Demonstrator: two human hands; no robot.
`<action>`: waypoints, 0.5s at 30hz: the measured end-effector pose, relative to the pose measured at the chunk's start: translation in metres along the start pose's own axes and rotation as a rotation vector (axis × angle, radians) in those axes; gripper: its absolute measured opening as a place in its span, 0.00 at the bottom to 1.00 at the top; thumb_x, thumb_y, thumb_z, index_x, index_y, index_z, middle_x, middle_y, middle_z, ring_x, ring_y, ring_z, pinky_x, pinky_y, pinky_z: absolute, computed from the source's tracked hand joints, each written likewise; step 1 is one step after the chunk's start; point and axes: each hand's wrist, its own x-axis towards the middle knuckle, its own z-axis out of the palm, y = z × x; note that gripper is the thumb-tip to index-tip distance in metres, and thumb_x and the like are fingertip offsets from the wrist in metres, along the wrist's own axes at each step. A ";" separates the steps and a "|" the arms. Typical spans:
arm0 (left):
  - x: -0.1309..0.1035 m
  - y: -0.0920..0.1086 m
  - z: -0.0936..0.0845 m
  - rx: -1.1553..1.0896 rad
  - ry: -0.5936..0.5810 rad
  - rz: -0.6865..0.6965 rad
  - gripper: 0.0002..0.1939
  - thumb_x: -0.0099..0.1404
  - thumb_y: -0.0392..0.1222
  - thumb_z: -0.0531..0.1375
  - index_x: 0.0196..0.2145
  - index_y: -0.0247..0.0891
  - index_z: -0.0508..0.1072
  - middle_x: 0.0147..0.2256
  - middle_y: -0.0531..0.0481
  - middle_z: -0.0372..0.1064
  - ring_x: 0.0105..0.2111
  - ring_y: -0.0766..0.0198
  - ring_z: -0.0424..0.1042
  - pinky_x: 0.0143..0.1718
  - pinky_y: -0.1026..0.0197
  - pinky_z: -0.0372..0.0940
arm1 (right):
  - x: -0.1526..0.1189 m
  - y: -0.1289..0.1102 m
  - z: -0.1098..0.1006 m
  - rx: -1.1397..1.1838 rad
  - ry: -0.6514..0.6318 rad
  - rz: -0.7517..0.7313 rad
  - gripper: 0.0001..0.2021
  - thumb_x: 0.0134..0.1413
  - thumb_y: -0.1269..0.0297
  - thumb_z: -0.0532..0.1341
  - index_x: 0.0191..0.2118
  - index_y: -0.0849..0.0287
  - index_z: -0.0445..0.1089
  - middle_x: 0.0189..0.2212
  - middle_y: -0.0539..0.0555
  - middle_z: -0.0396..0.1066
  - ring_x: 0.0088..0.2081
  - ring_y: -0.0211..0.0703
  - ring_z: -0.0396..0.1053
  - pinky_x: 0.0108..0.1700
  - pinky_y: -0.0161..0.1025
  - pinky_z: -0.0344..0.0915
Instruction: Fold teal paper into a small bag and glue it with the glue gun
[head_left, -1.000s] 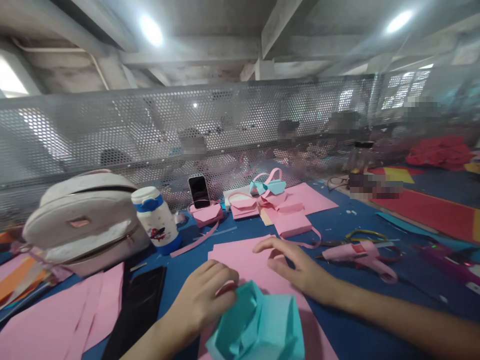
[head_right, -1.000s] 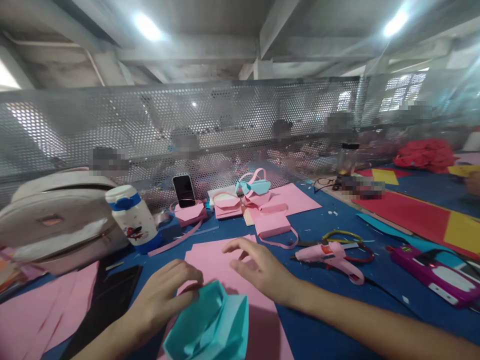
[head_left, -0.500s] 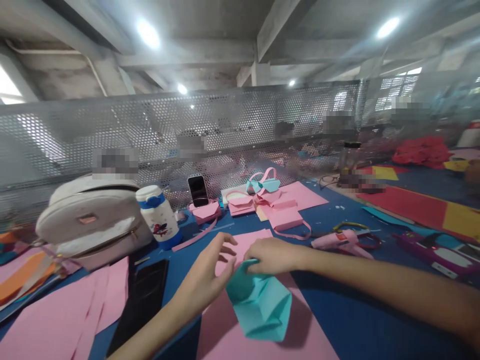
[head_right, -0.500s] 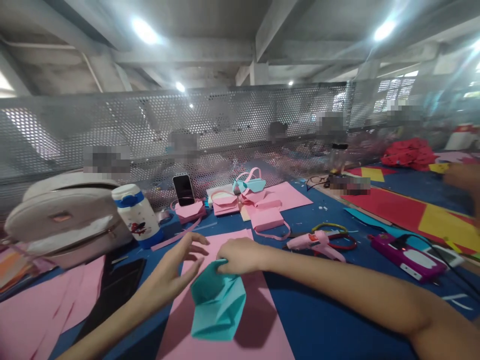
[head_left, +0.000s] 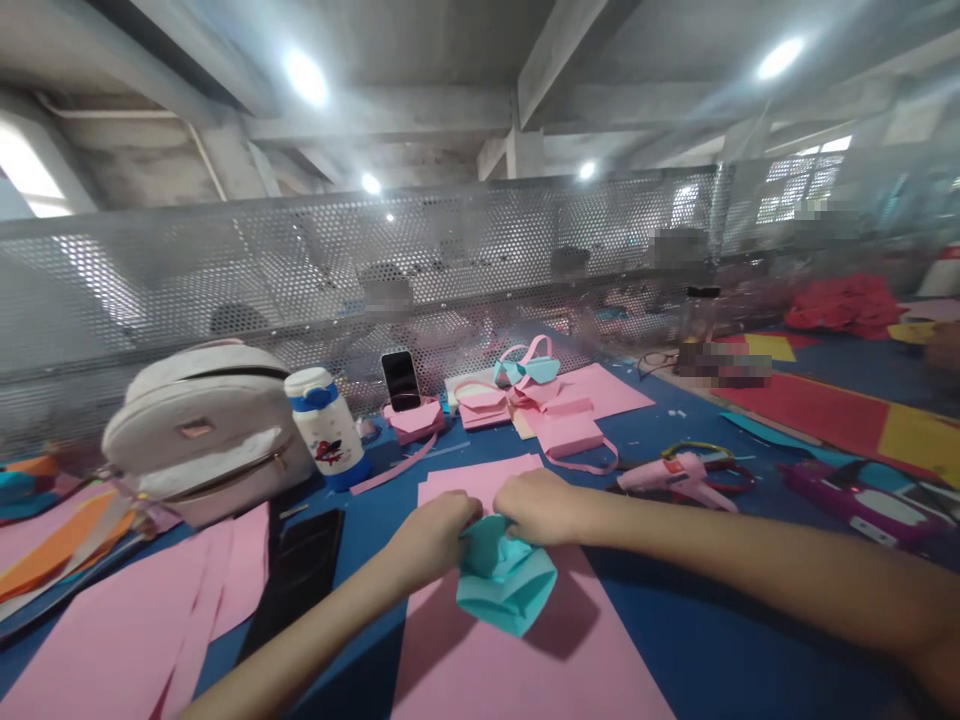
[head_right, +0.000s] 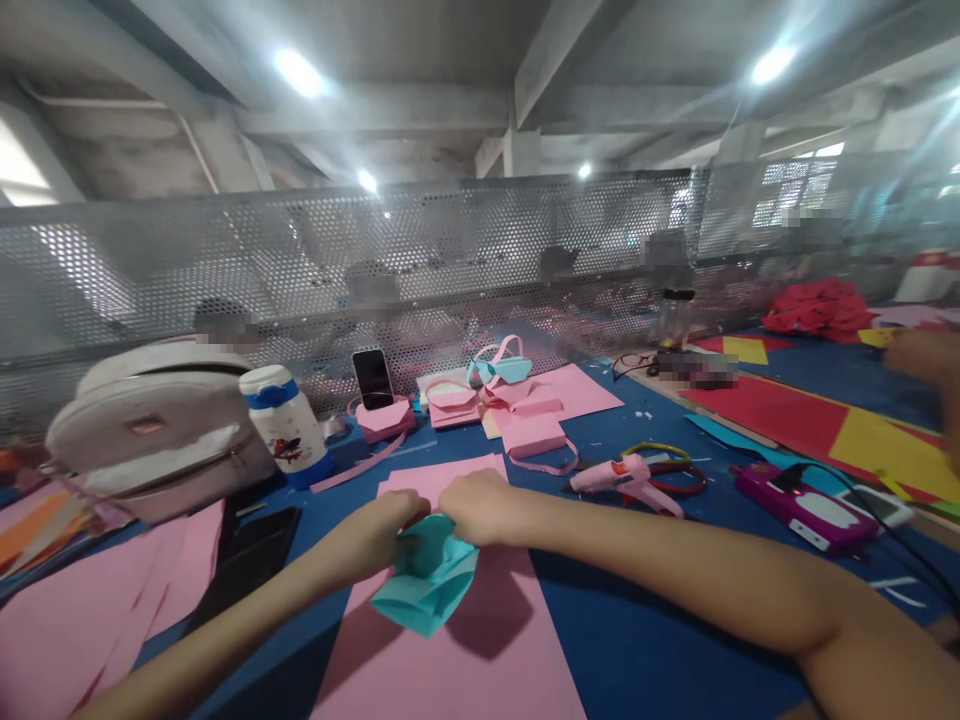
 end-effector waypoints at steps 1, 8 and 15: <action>-0.001 0.001 -0.001 0.002 0.003 0.004 0.11 0.57 0.25 0.57 0.35 0.35 0.73 0.38 0.48 0.74 0.37 0.60 0.72 0.36 0.62 0.62 | 0.000 -0.002 -0.001 -0.011 0.000 0.003 0.12 0.57 0.66 0.63 0.45 0.64 0.77 0.43 0.66 0.79 0.45 0.60 0.78 0.36 0.41 0.69; -0.006 0.003 0.003 0.043 0.014 -0.001 0.16 0.60 0.23 0.55 0.40 0.38 0.75 0.39 0.48 0.77 0.38 0.61 0.75 0.36 0.64 0.64 | -0.005 -0.007 -0.007 -0.067 0.016 0.010 0.11 0.57 0.71 0.62 0.44 0.64 0.78 0.42 0.66 0.80 0.45 0.57 0.78 0.36 0.39 0.69; -0.005 0.018 -0.009 0.250 -0.013 -0.180 0.07 0.70 0.41 0.61 0.40 0.33 0.74 0.39 0.48 0.75 0.39 0.60 0.76 0.42 0.52 0.71 | -0.010 -0.018 -0.017 -0.117 0.008 0.031 0.10 0.50 0.78 0.64 0.39 0.67 0.79 0.38 0.68 0.80 0.43 0.58 0.79 0.35 0.41 0.70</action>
